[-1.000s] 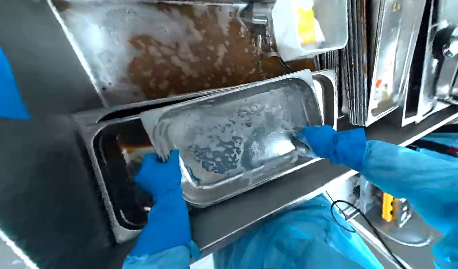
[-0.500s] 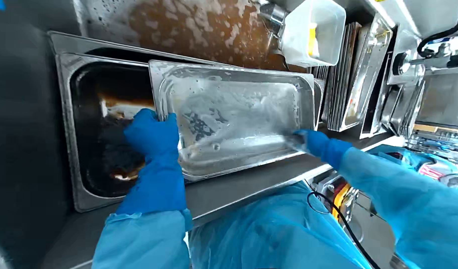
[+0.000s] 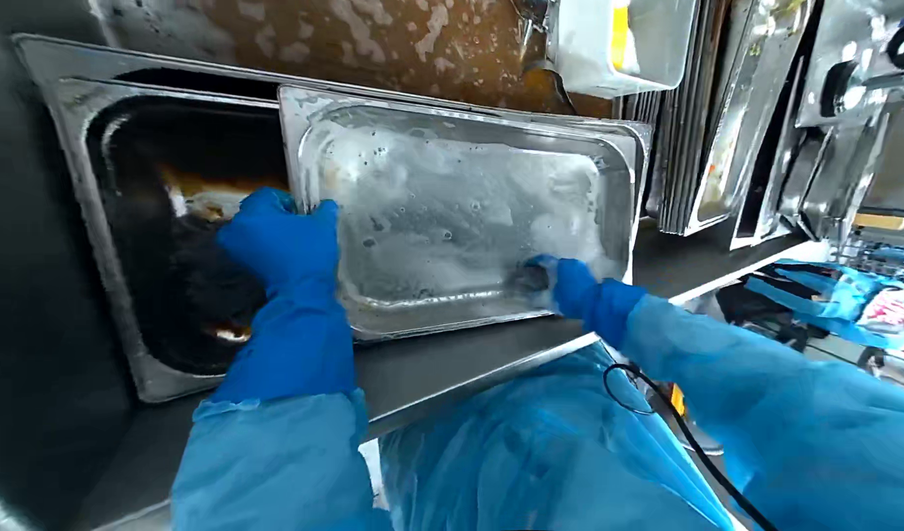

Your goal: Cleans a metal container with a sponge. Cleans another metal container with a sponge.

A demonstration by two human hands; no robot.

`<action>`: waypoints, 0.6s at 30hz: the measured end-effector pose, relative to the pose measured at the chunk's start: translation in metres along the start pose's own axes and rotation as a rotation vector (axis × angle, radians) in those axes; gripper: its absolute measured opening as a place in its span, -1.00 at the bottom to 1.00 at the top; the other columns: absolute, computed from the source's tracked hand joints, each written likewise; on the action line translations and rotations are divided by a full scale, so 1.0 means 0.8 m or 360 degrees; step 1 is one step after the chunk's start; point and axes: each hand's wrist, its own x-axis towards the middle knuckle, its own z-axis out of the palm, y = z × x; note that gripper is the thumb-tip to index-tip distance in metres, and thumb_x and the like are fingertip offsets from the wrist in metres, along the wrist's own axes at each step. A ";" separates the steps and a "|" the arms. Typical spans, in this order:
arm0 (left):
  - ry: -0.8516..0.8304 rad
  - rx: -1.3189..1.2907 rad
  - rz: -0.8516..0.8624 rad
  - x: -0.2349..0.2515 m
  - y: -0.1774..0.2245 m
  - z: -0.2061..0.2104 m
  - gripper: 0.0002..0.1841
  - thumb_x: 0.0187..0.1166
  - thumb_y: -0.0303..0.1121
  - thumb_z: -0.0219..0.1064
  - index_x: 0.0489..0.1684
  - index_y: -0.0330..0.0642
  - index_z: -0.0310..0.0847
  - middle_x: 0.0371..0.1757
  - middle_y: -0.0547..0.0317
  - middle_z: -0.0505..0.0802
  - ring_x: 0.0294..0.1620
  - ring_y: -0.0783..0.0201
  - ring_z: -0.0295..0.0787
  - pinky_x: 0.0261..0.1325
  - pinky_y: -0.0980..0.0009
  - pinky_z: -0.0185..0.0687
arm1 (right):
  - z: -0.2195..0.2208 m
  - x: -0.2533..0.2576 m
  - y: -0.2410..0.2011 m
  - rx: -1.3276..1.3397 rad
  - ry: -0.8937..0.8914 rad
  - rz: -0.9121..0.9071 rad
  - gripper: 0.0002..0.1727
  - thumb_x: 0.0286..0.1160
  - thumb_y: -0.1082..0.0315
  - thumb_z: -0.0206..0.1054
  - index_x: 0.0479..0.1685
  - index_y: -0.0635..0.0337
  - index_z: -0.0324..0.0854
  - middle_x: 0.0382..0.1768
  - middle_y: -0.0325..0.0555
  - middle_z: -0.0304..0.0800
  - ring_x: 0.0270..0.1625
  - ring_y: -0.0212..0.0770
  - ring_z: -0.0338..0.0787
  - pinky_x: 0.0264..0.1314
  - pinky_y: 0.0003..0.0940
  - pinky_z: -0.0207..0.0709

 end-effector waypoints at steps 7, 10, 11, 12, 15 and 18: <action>0.0160 -0.0077 0.0041 -0.006 -0.011 0.005 -0.46 0.56 0.13 0.38 -0.20 -0.30 0.76 -0.24 -0.18 0.86 -0.11 -0.18 0.82 0.05 -0.28 0.61 | 0.047 0.068 -0.238 0.0158 -0.0133 -0.0762 -0.29 0.40 -0.12 0.52 0.58 -0.18 0.48 0.12 0.04 0.85 0.15 0.15 0.85 0.15 0.31 0.70; 0.0188 -0.0102 0.0106 -0.004 -0.018 0.008 -0.38 0.69 0.18 0.23 -0.16 -0.37 0.74 -0.26 -0.24 0.84 -0.15 -0.18 0.82 0.03 -0.26 0.62 | 0.045 0.079 -0.262 0.0472 -0.0064 -0.0562 -0.25 0.48 -0.12 0.46 0.68 -0.18 0.39 0.20 0.08 0.84 0.18 0.18 0.85 0.17 0.33 0.69; 0.0204 -0.0097 0.0143 -0.006 -0.020 0.009 -0.38 0.73 0.15 0.18 -0.14 -0.39 0.75 -0.23 -0.26 0.85 -0.13 -0.19 0.83 0.05 -0.25 0.63 | 0.042 0.086 -0.268 0.0593 0.0027 -0.0506 -0.26 0.48 -0.10 0.45 0.68 -0.17 0.40 0.21 0.06 0.84 0.16 0.17 0.87 0.15 0.33 0.70; 0.0224 -0.0096 0.0188 -0.007 -0.022 0.011 -0.39 0.77 0.11 0.15 -0.12 -0.40 0.74 -0.22 -0.27 0.85 -0.13 -0.18 0.84 0.06 -0.23 0.64 | 0.033 0.096 -0.274 0.0704 0.0117 -0.0452 -0.27 0.47 -0.09 0.45 0.68 -0.17 0.40 0.23 0.06 0.84 0.16 0.17 0.87 0.12 0.34 0.71; 0.0280 -0.0081 0.0263 -0.005 -0.023 0.014 -0.42 0.80 0.06 0.12 -0.15 -0.41 0.74 -0.24 -0.26 0.84 -0.16 -0.16 0.83 0.03 -0.19 0.65 | -0.004 0.129 -0.284 0.0664 0.0255 -0.0508 -0.28 0.49 -0.10 0.44 0.68 -0.19 0.41 0.36 -0.02 0.77 0.28 0.11 0.83 0.19 0.31 0.69; 0.0245 -0.0050 0.0166 -0.007 -0.016 0.012 -0.43 0.75 0.09 0.17 -0.18 -0.36 0.75 -0.23 -0.20 0.86 -0.13 -0.13 0.83 0.06 -0.19 0.63 | 0.017 0.106 -0.258 0.0205 0.0126 -0.0857 -0.37 0.36 0.08 0.55 0.51 -0.21 0.59 0.25 -0.05 0.82 0.20 0.11 0.84 0.11 0.34 0.71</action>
